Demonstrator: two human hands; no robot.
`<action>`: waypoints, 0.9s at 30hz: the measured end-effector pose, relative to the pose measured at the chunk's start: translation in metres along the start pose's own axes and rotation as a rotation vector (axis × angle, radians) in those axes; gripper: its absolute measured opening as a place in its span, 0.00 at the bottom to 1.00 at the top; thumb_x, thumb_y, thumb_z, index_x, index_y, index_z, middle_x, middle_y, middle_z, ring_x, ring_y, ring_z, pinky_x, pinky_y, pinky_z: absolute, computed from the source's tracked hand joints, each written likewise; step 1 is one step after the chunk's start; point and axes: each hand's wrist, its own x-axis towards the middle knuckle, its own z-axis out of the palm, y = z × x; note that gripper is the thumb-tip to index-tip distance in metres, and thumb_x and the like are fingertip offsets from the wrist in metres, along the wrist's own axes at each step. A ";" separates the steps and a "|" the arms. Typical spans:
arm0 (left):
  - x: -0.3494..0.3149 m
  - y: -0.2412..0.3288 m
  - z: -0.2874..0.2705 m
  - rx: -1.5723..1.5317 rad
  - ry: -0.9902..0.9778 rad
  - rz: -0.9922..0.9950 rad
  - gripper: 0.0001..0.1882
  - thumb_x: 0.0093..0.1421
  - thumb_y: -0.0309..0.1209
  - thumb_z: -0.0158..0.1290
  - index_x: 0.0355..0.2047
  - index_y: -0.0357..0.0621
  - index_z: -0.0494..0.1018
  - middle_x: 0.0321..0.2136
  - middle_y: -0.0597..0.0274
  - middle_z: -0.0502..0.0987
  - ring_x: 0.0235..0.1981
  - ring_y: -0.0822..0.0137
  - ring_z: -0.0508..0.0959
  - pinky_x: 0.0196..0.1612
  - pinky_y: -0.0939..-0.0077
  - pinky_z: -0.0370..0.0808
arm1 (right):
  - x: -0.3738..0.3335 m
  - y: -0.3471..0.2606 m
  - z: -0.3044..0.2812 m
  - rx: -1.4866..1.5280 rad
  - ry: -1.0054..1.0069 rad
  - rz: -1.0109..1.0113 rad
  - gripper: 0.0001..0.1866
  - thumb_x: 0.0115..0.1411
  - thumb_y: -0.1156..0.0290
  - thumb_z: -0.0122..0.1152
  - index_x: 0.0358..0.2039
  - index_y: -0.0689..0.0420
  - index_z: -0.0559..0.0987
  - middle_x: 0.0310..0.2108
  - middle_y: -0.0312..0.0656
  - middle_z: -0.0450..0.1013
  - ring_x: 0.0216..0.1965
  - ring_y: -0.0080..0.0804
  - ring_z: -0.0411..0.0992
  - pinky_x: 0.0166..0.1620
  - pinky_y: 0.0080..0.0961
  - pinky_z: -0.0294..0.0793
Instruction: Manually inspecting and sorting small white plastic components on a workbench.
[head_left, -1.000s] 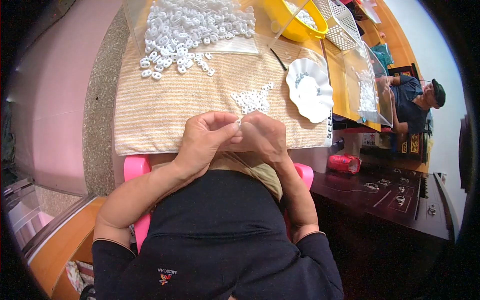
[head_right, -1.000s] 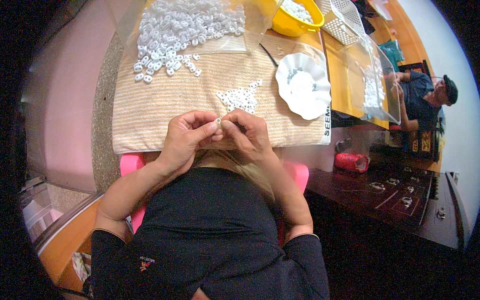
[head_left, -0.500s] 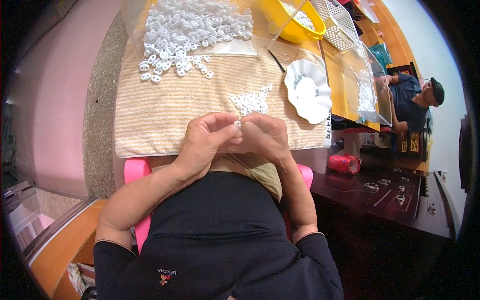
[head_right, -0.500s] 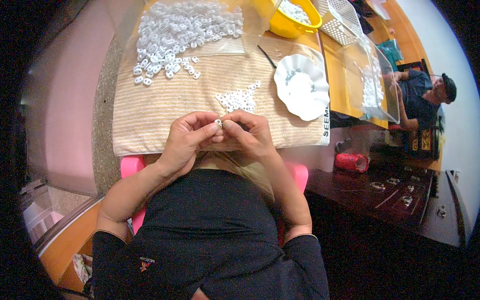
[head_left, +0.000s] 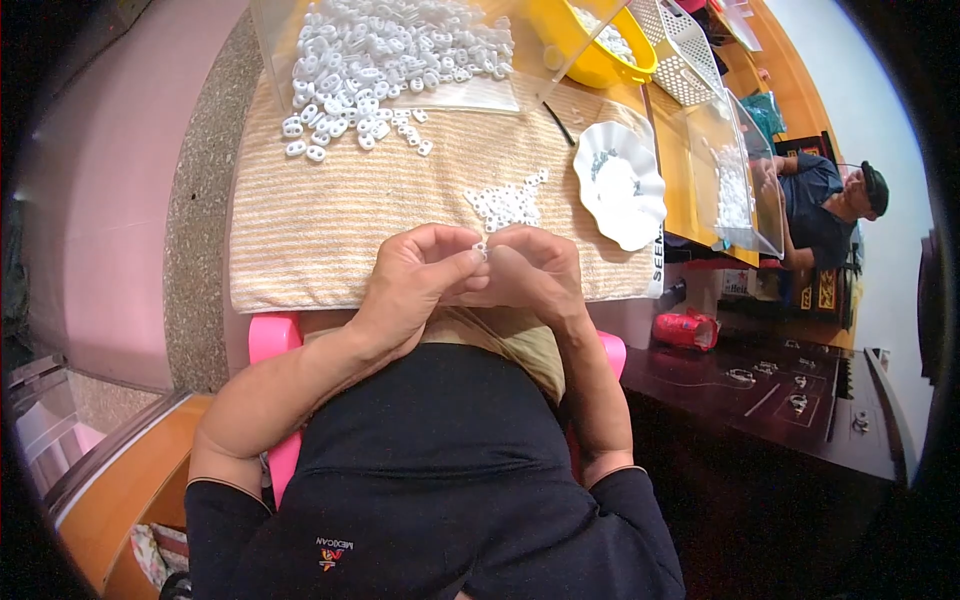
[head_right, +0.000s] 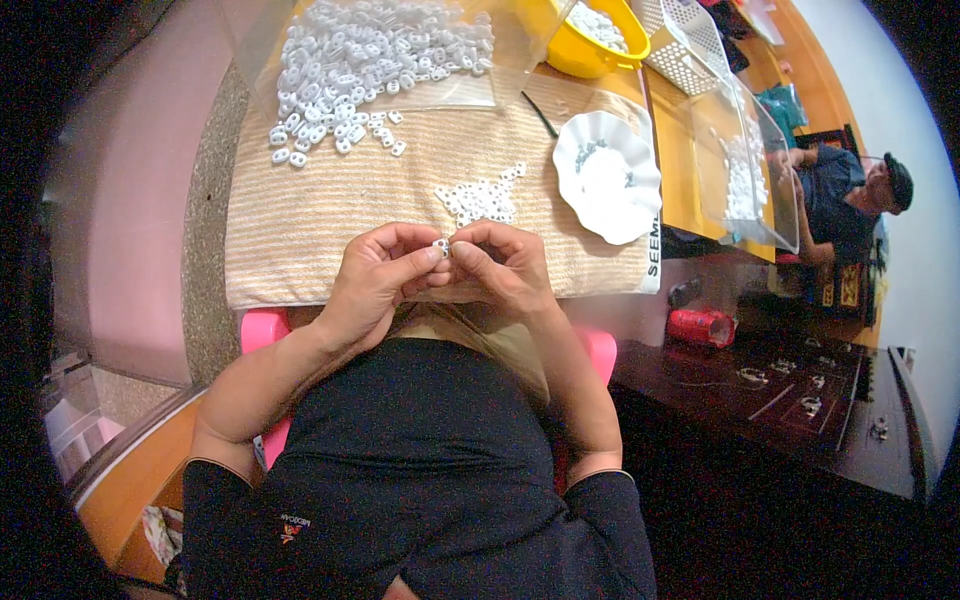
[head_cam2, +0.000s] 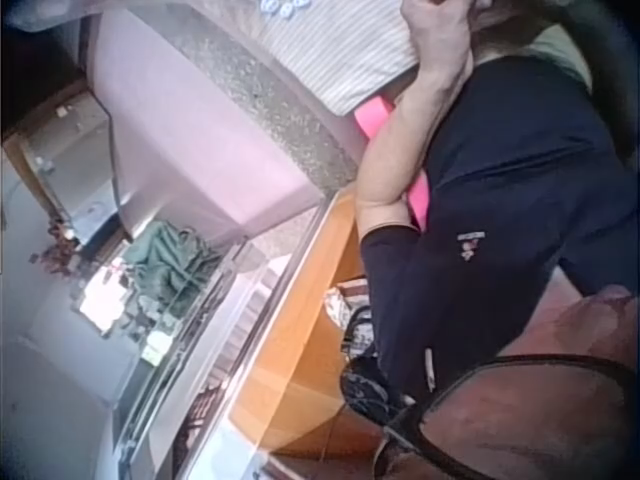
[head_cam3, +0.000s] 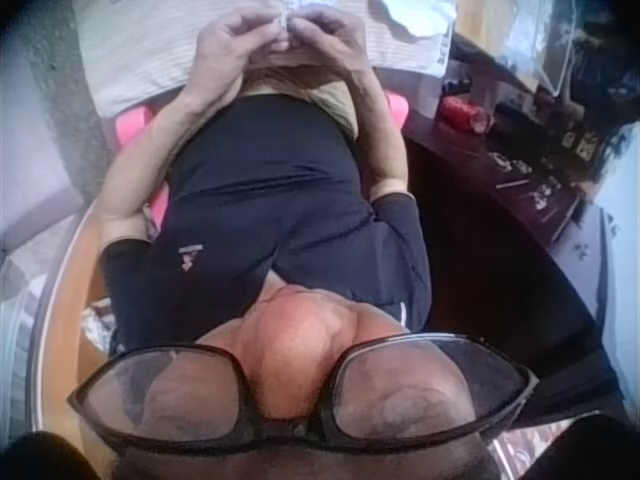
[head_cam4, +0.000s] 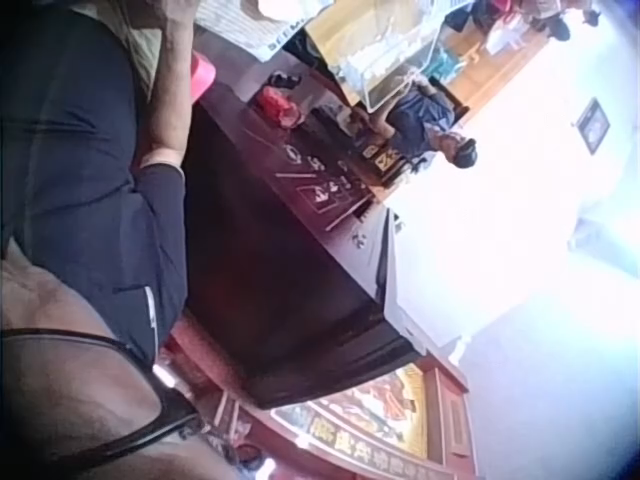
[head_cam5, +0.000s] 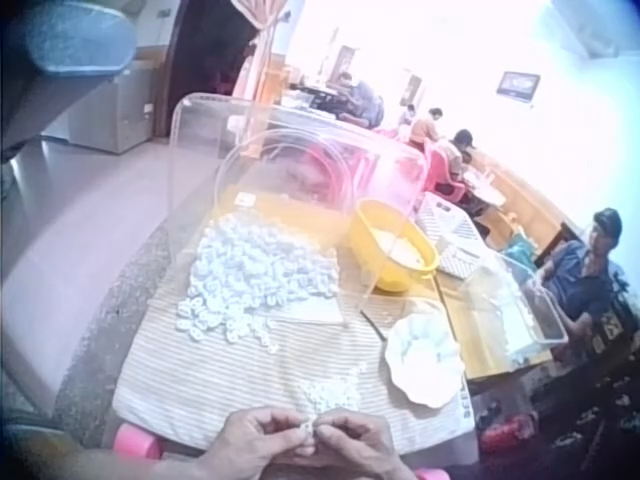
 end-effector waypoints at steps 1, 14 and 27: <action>0.000 0.000 0.000 -0.009 0.002 -0.003 0.08 0.59 0.24 0.56 0.39 0.36 0.73 0.31 0.61 0.78 0.30 0.75 0.79 0.37 0.82 0.78 | 0.000 -0.001 0.000 -0.004 -0.002 0.018 0.06 0.62 0.74 0.58 0.36 0.64 0.78 0.29 0.35 0.76 0.30 0.17 0.73 0.35 0.14 0.74; 0.001 -0.003 -0.003 -0.028 0.012 -0.006 0.09 0.59 0.23 0.56 0.39 0.36 0.73 0.31 0.60 0.79 0.30 0.74 0.79 0.36 0.81 0.79 | 0.000 -0.002 0.001 -0.137 -0.011 -0.073 0.05 0.62 0.75 0.58 0.34 0.64 0.78 0.29 0.34 0.75 0.31 0.17 0.72 0.35 0.14 0.72; 0.001 -0.002 -0.003 -0.063 0.003 -0.034 0.07 0.60 0.22 0.55 0.39 0.36 0.72 0.33 0.59 0.79 0.32 0.71 0.80 0.39 0.79 0.80 | 0.002 -0.017 0.001 -0.307 -0.021 -0.118 0.04 0.59 0.78 0.59 0.34 0.65 0.79 0.31 0.37 0.75 0.32 0.18 0.71 0.35 0.16 0.71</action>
